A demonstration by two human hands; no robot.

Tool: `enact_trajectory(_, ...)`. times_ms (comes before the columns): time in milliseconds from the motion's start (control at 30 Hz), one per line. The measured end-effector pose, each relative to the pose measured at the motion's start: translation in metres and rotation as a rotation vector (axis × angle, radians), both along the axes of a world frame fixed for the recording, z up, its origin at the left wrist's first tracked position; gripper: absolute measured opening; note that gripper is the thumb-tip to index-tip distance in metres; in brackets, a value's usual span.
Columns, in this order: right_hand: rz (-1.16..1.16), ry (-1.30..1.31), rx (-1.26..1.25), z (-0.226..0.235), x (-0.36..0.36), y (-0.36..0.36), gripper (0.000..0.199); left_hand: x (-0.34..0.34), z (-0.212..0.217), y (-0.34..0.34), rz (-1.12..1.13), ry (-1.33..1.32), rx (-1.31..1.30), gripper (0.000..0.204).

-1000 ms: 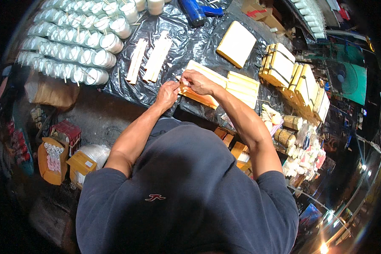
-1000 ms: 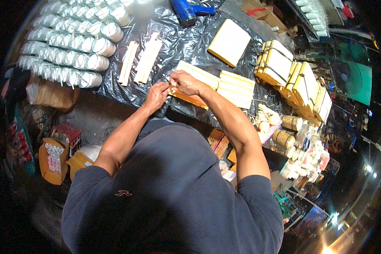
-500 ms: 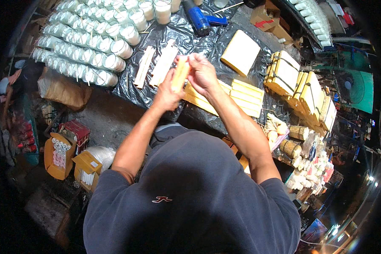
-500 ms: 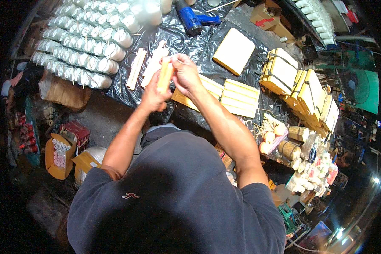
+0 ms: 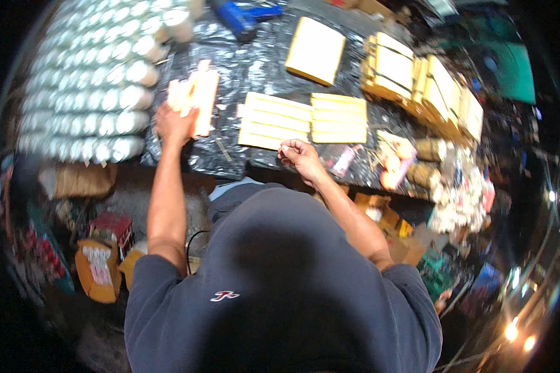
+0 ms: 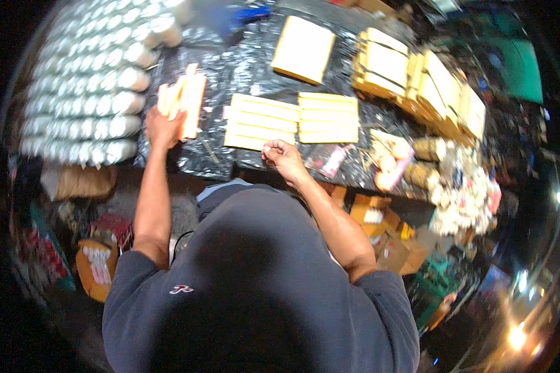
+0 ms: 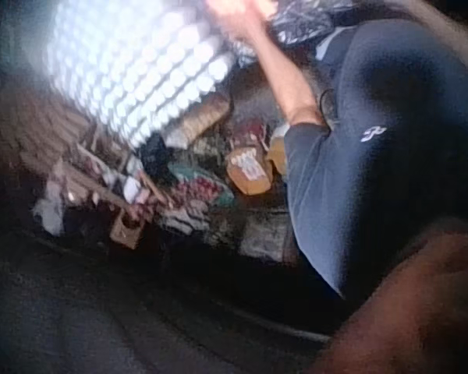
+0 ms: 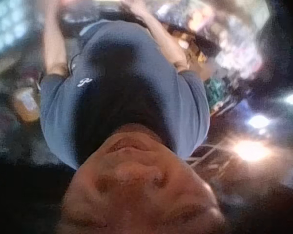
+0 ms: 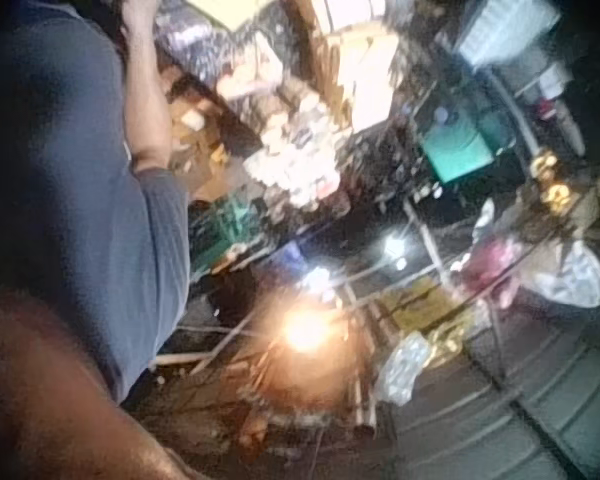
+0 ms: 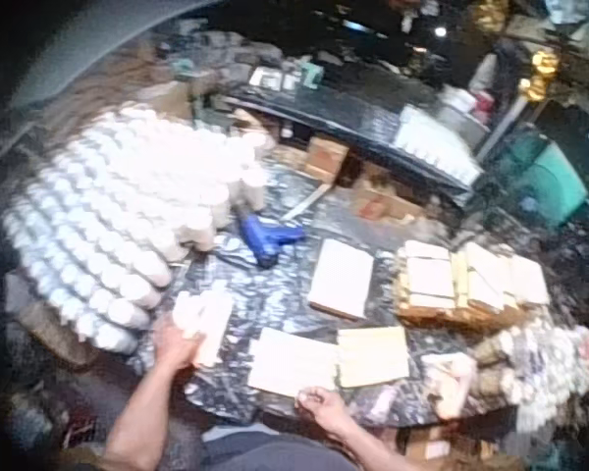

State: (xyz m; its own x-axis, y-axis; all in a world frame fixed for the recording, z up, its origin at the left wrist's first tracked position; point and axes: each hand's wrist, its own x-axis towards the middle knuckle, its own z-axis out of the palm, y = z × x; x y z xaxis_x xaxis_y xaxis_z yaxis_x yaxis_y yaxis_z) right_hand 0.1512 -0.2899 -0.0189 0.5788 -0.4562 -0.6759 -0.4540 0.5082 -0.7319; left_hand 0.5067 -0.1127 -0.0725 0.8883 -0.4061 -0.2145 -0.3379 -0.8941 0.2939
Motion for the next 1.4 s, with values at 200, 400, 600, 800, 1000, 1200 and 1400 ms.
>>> enact_trajectory(200,-0.039,0.537,-0.522,-0.008,-0.099,-0.013,0.035,-0.033,0.007,-0.015,-0.198,-0.217,-0.066,0.087)
enact_trajectory(400,-0.375,0.295,-0.262,-0.080,-0.046,-0.010,0.046,-0.113,0.012,-0.063,-0.402,0.420,-0.186,0.065)
enact_trajectory(600,-0.226,0.217,-0.287,-0.065,-0.022,-0.015,0.037,-0.116,-0.009,-0.074,-0.086,1.008,-0.365,0.040)
enact_trajectory(800,0.265,0.297,-0.795,0.011,-0.012,-0.013,0.061,-0.153,0.105,-0.070,-0.427,0.567,-0.613,0.039)
enact_trajectory(1000,0.457,-0.370,-1.434,0.006,-0.010,-0.002,0.078,-0.191,0.159,-0.086,-0.535,0.420,-0.492,0.042)
enact_trajectory(1200,0.579,0.098,-1.387,-0.025,-0.090,0.013,0.062,-0.175,0.128,-0.080,-0.552,0.510,-0.629,0.053)
enact_trajectory(1400,0.237,-0.265,-1.458,0.036,-0.010,-0.018,0.076,-0.163,0.133,-0.093,-0.510,0.797,-0.708,0.056)
